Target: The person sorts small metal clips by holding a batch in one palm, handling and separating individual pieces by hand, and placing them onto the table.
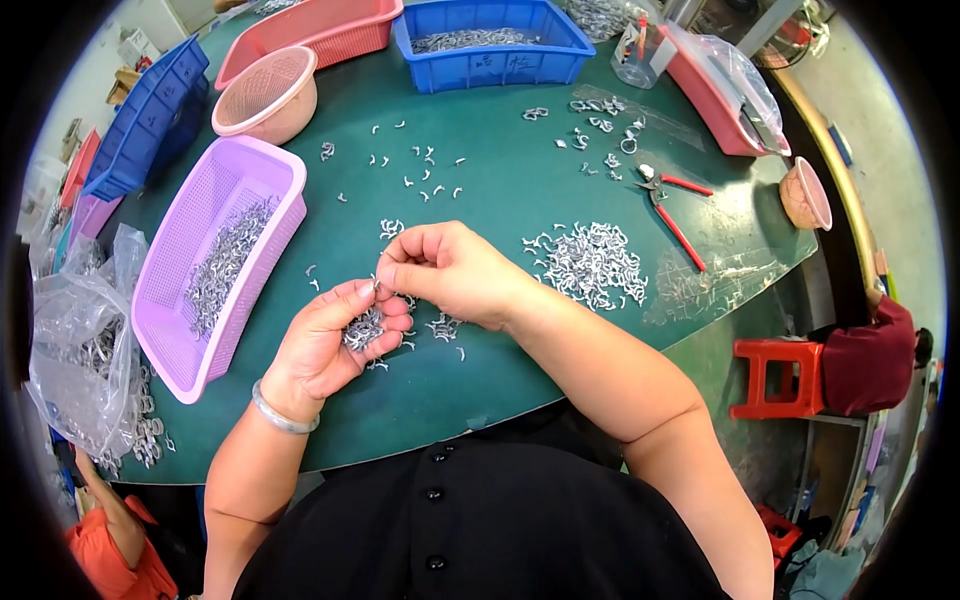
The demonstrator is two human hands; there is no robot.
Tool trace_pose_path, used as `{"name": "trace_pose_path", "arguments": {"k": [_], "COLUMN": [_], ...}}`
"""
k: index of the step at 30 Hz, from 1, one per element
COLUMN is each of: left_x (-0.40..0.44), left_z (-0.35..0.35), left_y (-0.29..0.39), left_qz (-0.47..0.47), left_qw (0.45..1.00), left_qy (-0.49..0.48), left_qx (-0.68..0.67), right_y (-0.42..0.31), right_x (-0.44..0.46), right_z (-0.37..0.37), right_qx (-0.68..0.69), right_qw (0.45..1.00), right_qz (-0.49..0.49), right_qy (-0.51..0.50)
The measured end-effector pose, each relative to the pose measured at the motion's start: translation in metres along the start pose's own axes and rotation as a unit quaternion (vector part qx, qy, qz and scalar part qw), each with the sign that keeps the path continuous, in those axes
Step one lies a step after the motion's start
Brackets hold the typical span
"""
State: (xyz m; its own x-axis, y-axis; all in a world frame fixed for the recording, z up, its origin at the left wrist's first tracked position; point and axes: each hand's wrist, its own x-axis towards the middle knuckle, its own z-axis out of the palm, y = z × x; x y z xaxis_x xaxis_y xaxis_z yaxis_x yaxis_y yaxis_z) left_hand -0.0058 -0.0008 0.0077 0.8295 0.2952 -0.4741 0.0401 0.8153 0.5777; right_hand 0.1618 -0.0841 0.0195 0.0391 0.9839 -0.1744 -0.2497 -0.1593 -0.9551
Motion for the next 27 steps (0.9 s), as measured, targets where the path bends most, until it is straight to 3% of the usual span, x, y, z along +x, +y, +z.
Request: {"name": "trace_pose_path", "arguments": {"k": [3,6,10,11,15,18,24,27], "left_x": [0.0,0.001,0.004,0.004,0.003,0.006,0.006,0.006], "left_z": [0.0,0.003,0.002,0.002,0.001,-0.002,-0.002,-0.002], "left_y": [0.0,0.001,0.0,0.001,0.002,0.001,-0.001,-0.001], "left_qz": [0.01,-0.003,0.005,0.005,0.009,0.005,0.007,0.009], "left_qw": [0.999,0.997,0.994,0.994,0.99,0.989,0.987,0.989], "left_qy": [-0.037,-0.025,-0.047,-0.046,-0.056,-0.054,-0.047,-0.042], "left_qx": [-0.015,-0.066,-0.102,-0.104,-0.129,-0.137,-0.15,-0.141], "right_y": [0.002,-0.001,-0.006,-0.004,-0.005,-0.005,0.003,0.0], "right_x": [0.001,0.002,0.001,0.002,-0.003,-0.007,-0.006,-0.006], "right_z": [-0.001,-0.008,-0.01,-0.012,-0.005,-0.001,-0.001,-0.002], "right_qx": [0.014,0.114,0.212,0.196,-0.094,-0.359,-0.421,-0.401], "right_qw": [1.0,0.992,0.977,0.98,0.995,0.921,0.879,0.894], "right_qz": [-0.012,-0.019,-0.026,-0.036,-0.006,-0.153,-0.223,-0.197], "right_qy": [-0.009,0.047,0.022,0.003,-0.015,-0.023,-0.025,-0.029]}}
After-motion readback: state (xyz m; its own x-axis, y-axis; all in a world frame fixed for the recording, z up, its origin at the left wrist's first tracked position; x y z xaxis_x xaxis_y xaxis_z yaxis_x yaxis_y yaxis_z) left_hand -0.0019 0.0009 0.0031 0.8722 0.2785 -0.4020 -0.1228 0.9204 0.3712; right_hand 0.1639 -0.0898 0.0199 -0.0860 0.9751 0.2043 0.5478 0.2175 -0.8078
